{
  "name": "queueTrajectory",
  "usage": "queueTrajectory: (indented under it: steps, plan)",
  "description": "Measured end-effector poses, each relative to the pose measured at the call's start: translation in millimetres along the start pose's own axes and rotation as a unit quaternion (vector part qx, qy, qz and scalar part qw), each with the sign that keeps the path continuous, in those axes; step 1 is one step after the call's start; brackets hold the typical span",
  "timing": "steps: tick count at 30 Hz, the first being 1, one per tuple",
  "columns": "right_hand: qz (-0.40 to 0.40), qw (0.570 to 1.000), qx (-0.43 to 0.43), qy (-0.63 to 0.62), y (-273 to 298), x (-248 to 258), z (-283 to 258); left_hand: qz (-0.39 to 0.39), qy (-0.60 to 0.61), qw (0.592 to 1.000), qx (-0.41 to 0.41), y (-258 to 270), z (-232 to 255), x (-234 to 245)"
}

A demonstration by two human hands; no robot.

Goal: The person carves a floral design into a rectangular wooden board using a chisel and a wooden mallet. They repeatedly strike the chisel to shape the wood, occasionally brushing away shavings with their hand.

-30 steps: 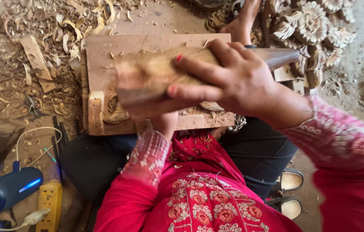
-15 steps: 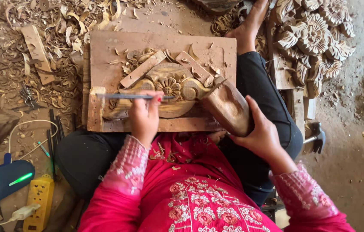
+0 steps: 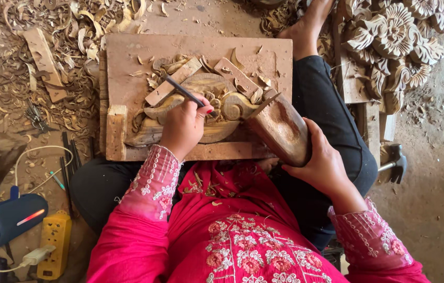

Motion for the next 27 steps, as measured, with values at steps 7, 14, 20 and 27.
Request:
queueTrajectory:
  steps: [7,14,20,27]
  plan:
    - [0.013,1.000,0.023,0.000,-4,9,-12,-0.011,-0.049,0.998,-0.038,-11,9,-3]
    - [0.132,0.903,0.266,-0.312,-19,78,-77,-0.057,-0.085,0.993,-0.067,-17,8,-8]
    - [0.034,0.904,0.335,0.262,-70,109,-149,-0.073,-0.084,0.992,-0.054,-7,5,-16]
    - [0.162,0.937,0.303,-0.063,-39,75,-77,-0.101,-0.038,0.990,0.086,-7,-32,-19]
Point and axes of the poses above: each hand's wrist, its own y-axis away from the middle knuckle, its own x-axis out of the back of the hand, z = x × y, the point moved 1 cm from there along -y, towards the middle knuckle, and after that the axes turned 3 degrees about -z, right-handed, at the moved point
